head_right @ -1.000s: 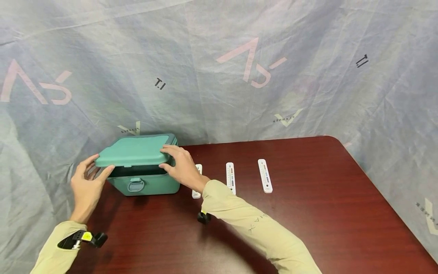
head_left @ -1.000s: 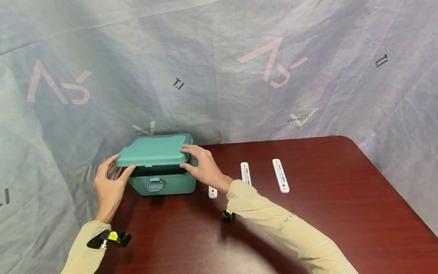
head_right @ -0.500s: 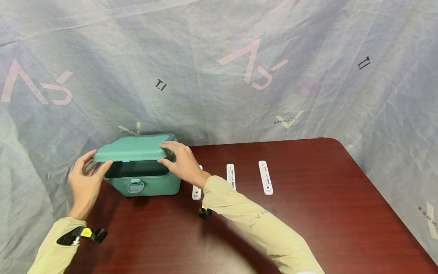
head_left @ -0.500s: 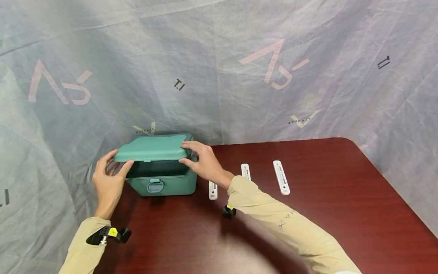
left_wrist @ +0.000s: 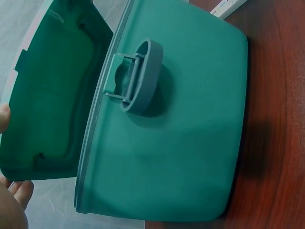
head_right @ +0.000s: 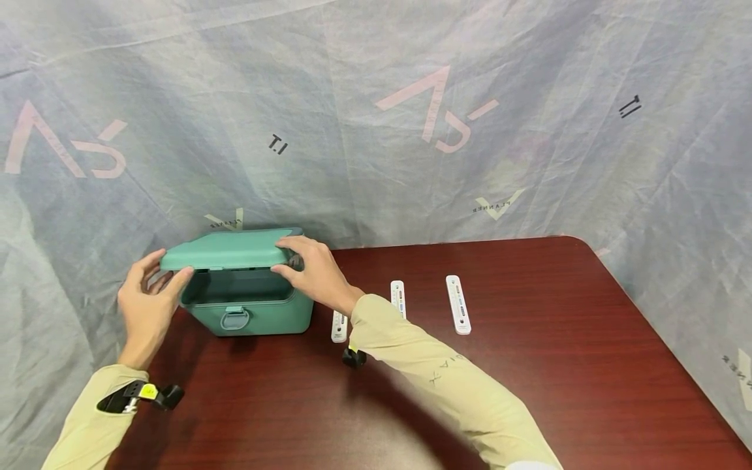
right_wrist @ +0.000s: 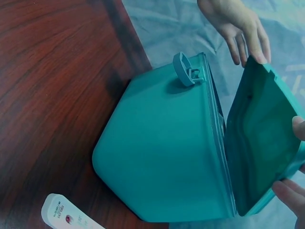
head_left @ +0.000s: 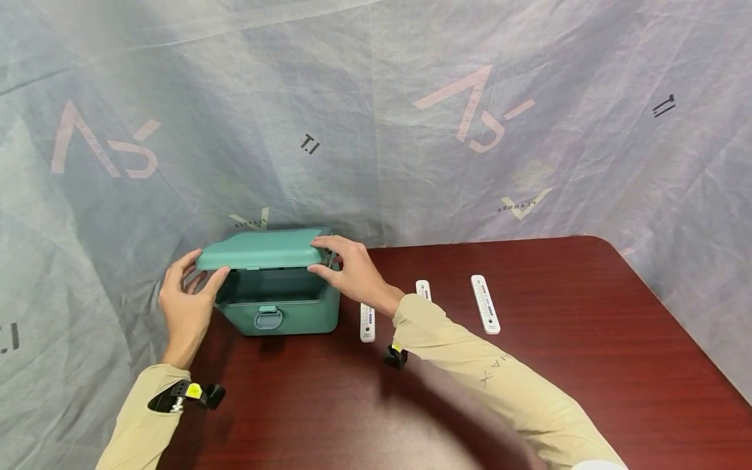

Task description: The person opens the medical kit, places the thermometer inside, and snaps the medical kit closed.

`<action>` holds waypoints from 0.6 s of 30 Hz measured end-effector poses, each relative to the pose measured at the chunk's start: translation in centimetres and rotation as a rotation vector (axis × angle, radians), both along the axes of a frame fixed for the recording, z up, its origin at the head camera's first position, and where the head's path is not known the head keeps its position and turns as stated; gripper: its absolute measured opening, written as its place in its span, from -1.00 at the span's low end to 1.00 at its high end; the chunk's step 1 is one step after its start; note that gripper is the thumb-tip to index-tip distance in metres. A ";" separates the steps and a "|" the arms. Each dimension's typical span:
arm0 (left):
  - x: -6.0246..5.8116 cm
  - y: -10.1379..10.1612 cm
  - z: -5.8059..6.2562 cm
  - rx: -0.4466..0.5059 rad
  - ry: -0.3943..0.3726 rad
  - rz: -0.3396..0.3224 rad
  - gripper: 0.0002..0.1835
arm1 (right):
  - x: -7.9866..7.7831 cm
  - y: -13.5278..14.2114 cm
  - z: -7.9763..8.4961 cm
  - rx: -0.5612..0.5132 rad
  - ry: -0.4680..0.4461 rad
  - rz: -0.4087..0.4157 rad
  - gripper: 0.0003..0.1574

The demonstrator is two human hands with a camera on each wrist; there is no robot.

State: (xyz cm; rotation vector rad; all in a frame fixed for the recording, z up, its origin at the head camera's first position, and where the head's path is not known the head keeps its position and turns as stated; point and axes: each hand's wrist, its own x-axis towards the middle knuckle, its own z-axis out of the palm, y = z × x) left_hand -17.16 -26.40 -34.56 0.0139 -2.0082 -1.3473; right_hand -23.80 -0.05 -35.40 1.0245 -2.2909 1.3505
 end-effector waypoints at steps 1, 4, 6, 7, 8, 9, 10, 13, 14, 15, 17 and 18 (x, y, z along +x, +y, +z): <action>0.0 0.0 0.0 0.001 0.005 0.001 -0.47 | 0.0 0.0 0.0 0.003 0.000 0.001 -0.46; 0.0 0.0 0.2 -0.012 0.007 0.002 -0.47 | -0.2 0.0 0.2 0.010 -0.003 0.007 -0.47; -0.1 -0.2 0.1 -0.026 0.002 0.004 -0.46 | -0.3 0.0 0.2 0.013 -0.007 0.013 -0.47; -0.2 -0.4 -0.1 -0.032 -0.002 0.002 -0.45 | -0.3 0.1 0.2 0.016 -0.008 0.016 -0.47; -0.4 -0.6 -0.3 -0.038 -0.006 -0.001 -0.45 | -0.3 0.1 0.3 0.017 -0.009 0.018 -0.46; -0.6 -0.8 -0.5 -0.044 -0.011 0.000 -0.44 | -0.4 0.1 0.3 0.019 -0.010 0.020 -0.46; -0.9 -1.1 -0.8 -0.048 -0.013 -0.001 -0.43 | -0.4 0.2 0.4 0.021 -0.011 0.023 -0.46; -1.7 -1.9 -1.6 -0.054 -0.011 -0.002 -0.42 | -0.5 0.3 0.5 0.029 -0.011 0.027 -0.46; -1.8 -2.1 -1.8 -0.055 -0.010 0.000 -0.42 | -0.5 0.3 0.6 0.032 -0.012 0.027 -0.46; -1.9 -2.2 -1.8 -0.058 -0.008 0.001 -0.42 | -0.5 0.3 0.6 0.034 -0.011 0.027 -0.46; -2.1 -2.3 -1.8 -0.066 -0.006 0.005 -0.42 | -0.6 0.3 0.7 0.039 -0.006 0.023 -0.46; -2.1 -2.3 -1.7 -0.070 -0.007 0.009 -0.42 | -0.7 0.3 0.7 0.041 -0.003 0.021 -0.46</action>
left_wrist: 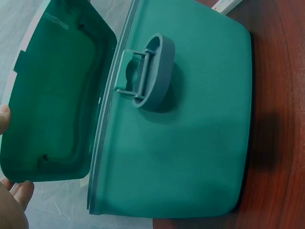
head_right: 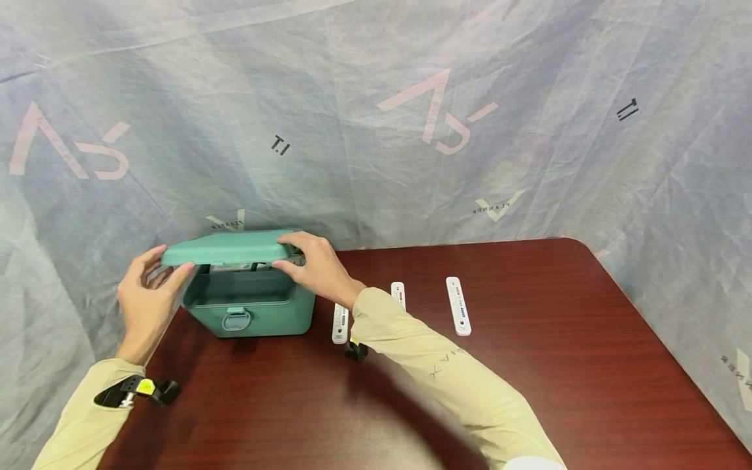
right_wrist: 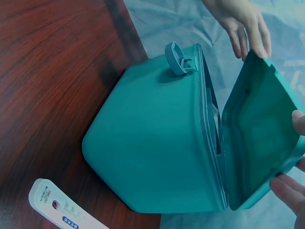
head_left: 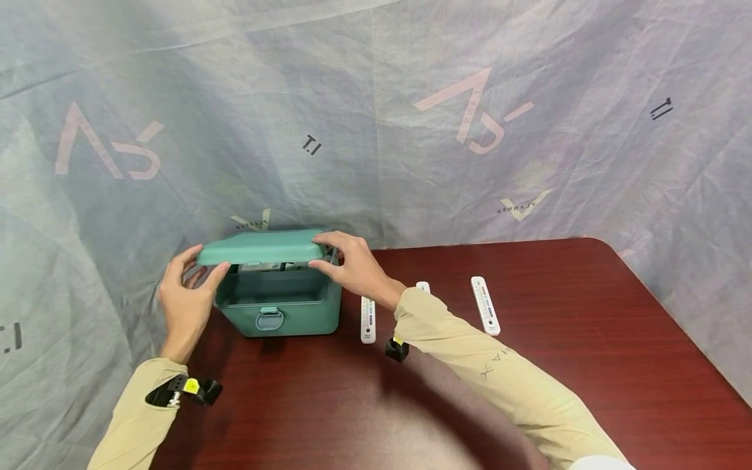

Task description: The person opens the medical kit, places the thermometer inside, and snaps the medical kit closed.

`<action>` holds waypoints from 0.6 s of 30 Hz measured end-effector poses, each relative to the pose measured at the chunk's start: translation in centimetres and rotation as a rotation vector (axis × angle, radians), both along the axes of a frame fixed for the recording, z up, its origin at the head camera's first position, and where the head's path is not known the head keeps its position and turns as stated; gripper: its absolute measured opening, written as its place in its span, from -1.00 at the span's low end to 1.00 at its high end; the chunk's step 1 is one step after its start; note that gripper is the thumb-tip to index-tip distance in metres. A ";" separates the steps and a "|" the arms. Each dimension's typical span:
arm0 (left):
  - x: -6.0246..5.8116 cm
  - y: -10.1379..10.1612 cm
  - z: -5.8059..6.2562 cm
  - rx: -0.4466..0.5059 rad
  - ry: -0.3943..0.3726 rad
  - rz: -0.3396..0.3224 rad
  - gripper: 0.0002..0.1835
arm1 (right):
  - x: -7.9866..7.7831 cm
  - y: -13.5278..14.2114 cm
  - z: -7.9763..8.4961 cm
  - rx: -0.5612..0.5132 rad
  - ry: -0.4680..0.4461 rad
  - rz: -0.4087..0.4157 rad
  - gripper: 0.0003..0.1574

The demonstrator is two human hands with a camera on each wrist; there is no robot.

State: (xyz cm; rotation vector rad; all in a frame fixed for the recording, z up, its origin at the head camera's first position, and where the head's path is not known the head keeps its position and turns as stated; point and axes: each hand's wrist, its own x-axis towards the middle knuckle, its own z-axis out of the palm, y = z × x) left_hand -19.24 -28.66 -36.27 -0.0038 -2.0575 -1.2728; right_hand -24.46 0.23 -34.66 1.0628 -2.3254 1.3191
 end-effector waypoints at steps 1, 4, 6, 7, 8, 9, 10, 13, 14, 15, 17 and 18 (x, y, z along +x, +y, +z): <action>0.2 0.2 0.3 -0.007 0.000 0.002 -0.42 | -0.1 0.0 0.1 0.001 0.002 -0.002 -0.46; 0.8 1.0 1.6 -0.023 -0.003 0.003 -0.44 | -0.2 0.0 0.3 0.005 0.003 -0.008 -0.47; 1.2 1.5 2.4 -0.030 0.001 0.000 -0.46 | -0.3 0.0 0.5 0.009 -0.003 -0.009 -0.47; 1.4 1.7 2.8 -0.033 0.004 -0.005 -0.47 | -0.3 0.0 0.6 0.009 -0.008 -0.010 -0.46; 1.3 1.7 2.9 -0.032 0.008 -0.011 -0.48 | -0.4 0.0 0.7 0.012 -0.011 -0.011 -0.46; 1.3 1.6 3.0 -0.031 0.013 -0.016 -0.49 | -0.4 0.0 0.7 0.014 -0.016 -0.013 -0.45; 1.2 1.6 3.1 -0.032 0.016 -0.022 -0.50 | -0.5 0.0 0.8 0.016 -0.022 -0.016 -0.46; 1.0 1.4 3.5 -0.034 0.019 -0.042 -0.51 | -0.6 0.0 1.0 0.018 -0.035 -0.023 -0.45; 1.0 1.4 3.6 -0.037 0.015 -0.044 -0.51 | -0.6 0.0 1.1 0.019 -0.036 -0.024 -0.45; 0.9 1.4 3.7 -0.043 0.011 -0.045 -0.51 | -0.7 0.0 1.2 0.021 -0.037 -0.025 -0.46; 0.9 1.3 3.9 -0.050 0.005 -0.048 -0.51 | -0.8 -0.1 1.4 0.024 -0.035 -0.025 -0.46; 0.8 1.2 3.9 -0.047 0.006 -0.051 -0.51 | -0.8 -0.1 1.5 0.027 -0.033 -0.025 -0.47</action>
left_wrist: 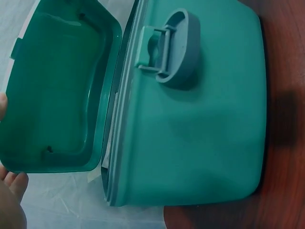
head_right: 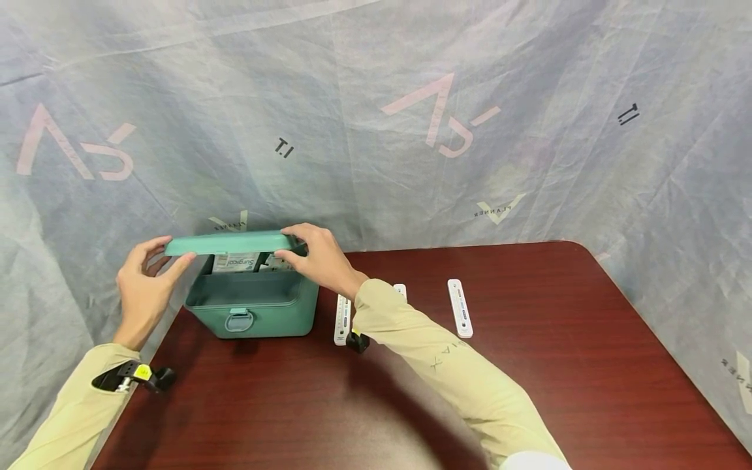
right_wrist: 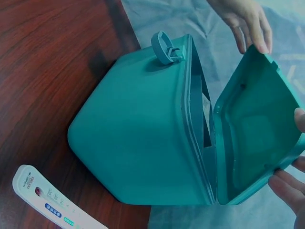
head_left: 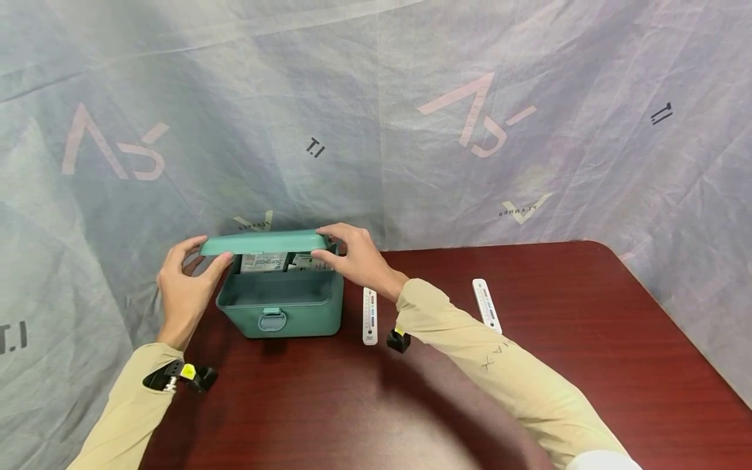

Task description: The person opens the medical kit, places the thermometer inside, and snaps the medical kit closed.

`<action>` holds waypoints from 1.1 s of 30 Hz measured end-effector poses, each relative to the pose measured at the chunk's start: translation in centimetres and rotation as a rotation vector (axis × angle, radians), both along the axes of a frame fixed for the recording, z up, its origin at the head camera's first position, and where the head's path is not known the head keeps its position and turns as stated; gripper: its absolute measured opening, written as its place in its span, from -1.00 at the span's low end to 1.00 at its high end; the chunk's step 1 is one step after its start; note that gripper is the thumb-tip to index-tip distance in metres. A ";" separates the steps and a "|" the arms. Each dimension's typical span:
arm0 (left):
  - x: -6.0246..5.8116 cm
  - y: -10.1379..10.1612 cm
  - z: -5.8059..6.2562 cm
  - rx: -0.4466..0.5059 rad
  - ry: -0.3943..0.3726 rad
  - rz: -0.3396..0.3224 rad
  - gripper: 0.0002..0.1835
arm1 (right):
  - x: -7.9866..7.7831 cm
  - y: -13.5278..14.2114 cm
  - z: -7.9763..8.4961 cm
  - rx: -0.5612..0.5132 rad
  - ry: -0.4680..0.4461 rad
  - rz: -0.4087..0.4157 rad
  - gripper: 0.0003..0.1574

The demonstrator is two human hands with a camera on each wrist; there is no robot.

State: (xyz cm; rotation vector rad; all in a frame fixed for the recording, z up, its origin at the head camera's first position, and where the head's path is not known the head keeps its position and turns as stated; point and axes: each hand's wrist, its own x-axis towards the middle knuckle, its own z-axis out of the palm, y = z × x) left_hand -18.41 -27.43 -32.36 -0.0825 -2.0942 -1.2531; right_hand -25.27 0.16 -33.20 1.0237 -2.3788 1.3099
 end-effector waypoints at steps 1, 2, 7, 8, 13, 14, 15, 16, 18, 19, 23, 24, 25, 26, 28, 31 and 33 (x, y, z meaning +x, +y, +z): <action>0.0 0.0 0.1 -0.002 -0.002 0.000 -0.50 | -0.1 0.0 0.1 0.002 0.002 -0.001 -0.47; -0.1 0.0 0.1 -0.001 -0.002 -0.004 -0.50 | -0.1 0.0 0.1 0.005 0.005 -0.003 -0.47; -0.3 -0.2 0.2 0.002 -0.003 -0.010 -0.51 | -0.3 0.0 0.5 0.007 0.013 -0.009 -0.48; -0.4 -0.2 0.3 0.002 -0.005 -0.008 -0.52 | -0.3 0.0 0.5 0.007 0.016 -0.010 -0.48; -0.8 -0.5 0.2 -0.023 -0.009 0.011 -0.50 | -0.6 -0.1 0.9 0.008 0.015 0.001 -0.50; -1.1 -0.7 0.1 -0.033 -0.011 0.015 -0.49 | -0.7 0.0 1.0 0.008 0.013 0.002 -0.50; -1.3 -0.9 -0.1 -0.044 -0.014 0.019 -0.48 | -0.8 0.0 1.0 0.009 0.008 0.003 -0.50; -1.7 -1.1 -0.3 -0.048 -0.016 0.019 -0.48 | -0.8 0.0 1.1 0.011 0.003 0.004 -0.50; -2.3 -1.6 -0.7 -0.057 -0.018 0.018 -0.47 | -1.0 0.1 1.3 0.016 -0.004 0.003 -0.50; -2.5 -1.8 -0.9 -0.059 -0.022 0.016 -0.46 | -1.0 0.1 1.3 0.019 -0.007 0.003 -0.50; -3.0 -2.0 -1.0 -0.066 -0.024 0.023 -0.47 | -1.1 0.2 1.7 0.032 -0.012 0.010 -0.50; -3.0 -2.1 -0.9 -0.069 -0.024 0.027 -0.48 | -1.2 0.2 1.9 0.037 -0.012 0.012 -0.50; -3.1 -2.1 -0.8 -0.073 -0.023 0.030 -0.48 | -1.2 0.2 2.0 0.040 -0.017 0.014 -0.50; -3.1 -2.1 -0.7 -0.080 -0.025 0.037 -0.48 | -1.2 0.3 2.1 0.044 -0.020 0.014 -0.50; -3.2 -2.1 -0.5 -0.089 -0.032 0.045 -0.48 | -1.4 0.3 2.2 0.054 -0.022 0.011 -0.50; -3.3 -2.1 -0.2 -0.097 -0.049 0.046 -0.48 | -1.5 0.3 2.5 0.067 -0.025 0.010 -0.49; -3.3 -2.1 0.0 -0.100 -0.061 0.044 -0.48 | -1.6 0.4 2.7 0.080 -0.024 0.013 -0.48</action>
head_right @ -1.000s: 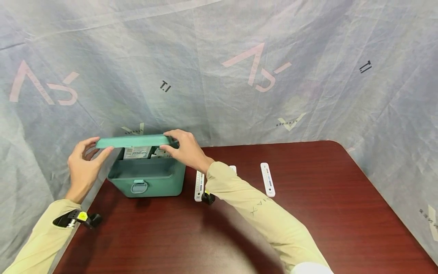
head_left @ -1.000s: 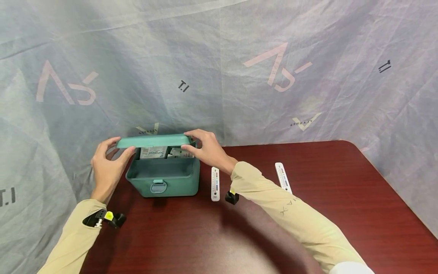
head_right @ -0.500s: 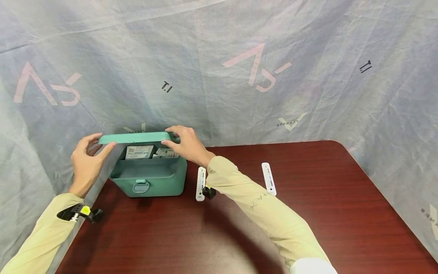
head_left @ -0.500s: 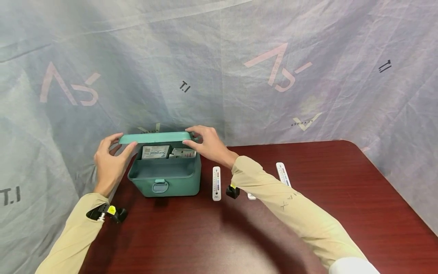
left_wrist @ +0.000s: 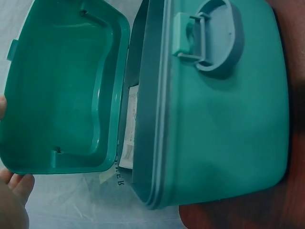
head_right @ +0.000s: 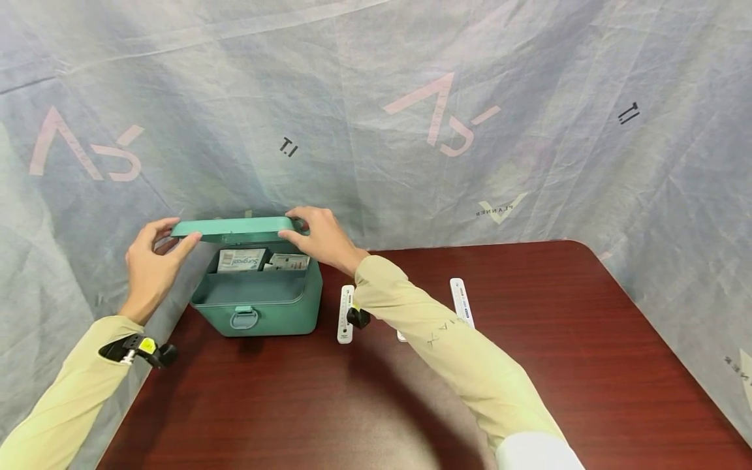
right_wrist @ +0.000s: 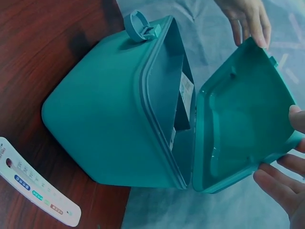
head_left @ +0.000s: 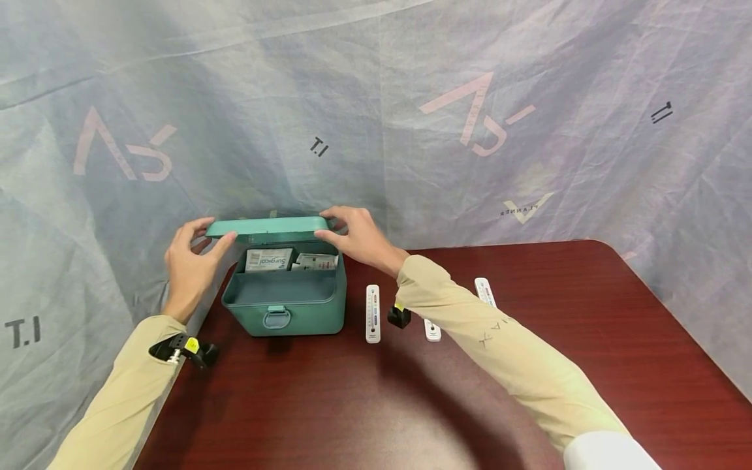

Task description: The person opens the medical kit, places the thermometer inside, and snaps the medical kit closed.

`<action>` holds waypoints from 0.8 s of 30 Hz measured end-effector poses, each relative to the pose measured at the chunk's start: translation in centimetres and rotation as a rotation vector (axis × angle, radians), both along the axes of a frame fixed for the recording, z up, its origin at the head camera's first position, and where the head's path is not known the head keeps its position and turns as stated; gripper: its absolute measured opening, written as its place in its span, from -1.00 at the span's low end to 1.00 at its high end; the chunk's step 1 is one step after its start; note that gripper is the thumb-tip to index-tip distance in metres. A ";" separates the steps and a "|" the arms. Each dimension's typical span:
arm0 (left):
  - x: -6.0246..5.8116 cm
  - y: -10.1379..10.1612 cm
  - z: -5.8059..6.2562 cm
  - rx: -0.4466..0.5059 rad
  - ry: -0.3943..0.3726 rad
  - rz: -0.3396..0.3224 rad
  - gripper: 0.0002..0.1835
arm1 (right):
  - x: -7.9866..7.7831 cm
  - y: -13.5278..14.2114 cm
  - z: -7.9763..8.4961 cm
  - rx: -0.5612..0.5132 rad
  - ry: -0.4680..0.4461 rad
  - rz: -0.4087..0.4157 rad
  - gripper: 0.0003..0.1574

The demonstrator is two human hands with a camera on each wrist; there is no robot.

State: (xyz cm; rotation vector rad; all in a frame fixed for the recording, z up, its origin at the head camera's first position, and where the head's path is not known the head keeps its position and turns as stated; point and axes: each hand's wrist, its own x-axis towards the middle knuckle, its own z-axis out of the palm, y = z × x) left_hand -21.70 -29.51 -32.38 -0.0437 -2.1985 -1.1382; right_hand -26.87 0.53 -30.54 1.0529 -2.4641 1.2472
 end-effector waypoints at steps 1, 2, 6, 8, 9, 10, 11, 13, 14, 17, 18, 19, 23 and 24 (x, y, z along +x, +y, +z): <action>0.0 0.0 0.1 -0.003 -0.008 -0.002 -0.47 | -0.1 0.0 0.1 0.005 -0.003 0.002 -0.49; -0.1 0.0 0.2 -0.007 -0.016 -0.005 -0.47 | -0.1 0.1 0.2 0.009 -0.005 0.003 -0.49; -0.3 0.3 0.7 -0.025 -0.048 -0.023 -0.44 | -0.4 0.4 0.7 0.016 -0.022 -0.002 -0.50; -0.5 0.5 0.9 -0.036 -0.063 -0.029 -0.43 | -0.5 0.5 0.9 0.017 -0.028 -0.009 -0.51; -0.7 0.5 1.0 -0.040 -0.068 -0.032 -0.43 | -0.6 0.5 0.9 0.017 -0.029 -0.013 -0.51; -0.8 0.6 1.0 -0.042 -0.070 -0.034 -0.42 | -0.7 0.5 0.9 0.018 -0.029 -0.016 -0.52; -0.9 0.6 1.0 -0.045 -0.075 -0.032 -0.42 | -0.8 0.5 0.9 0.018 -0.029 -0.020 -0.52; -1.0 0.6 1.0 -0.039 -0.067 -0.036 -0.43 | -0.8 0.5 0.9 0.012 -0.037 -0.026 -0.52; -1.0 0.5 1.0 -0.035 -0.063 -0.036 -0.43 | -0.7 0.4 0.9 0.012 -0.038 -0.030 -0.52; -1.0 0.4 1.1 -0.029 -0.049 -0.026 -0.46 | -0.5 0.1 1.1 0.007 -0.031 -0.033 -0.53; -1.0 0.3 1.1 -0.028 -0.044 -0.023 -0.46 | -0.5 0.0 1.1 0.008 -0.023 -0.034 -0.54; -1.0 0.3 1.2 -0.032 -0.044 -0.016 -0.46 | -0.6 -0.1 1.2 0.012 -0.014 -0.034 -0.54; -1.1 0.4 1.4 -0.040 -0.049 -0.006 -0.44 | -0.7 0.0 1.5 0.019 0.009 -0.036 -0.55; -1.1 0.5 1.5 -0.041 -0.050 -0.006 -0.43 | -0.8 0.0 1.5 0.023 0.008 -0.038 -0.55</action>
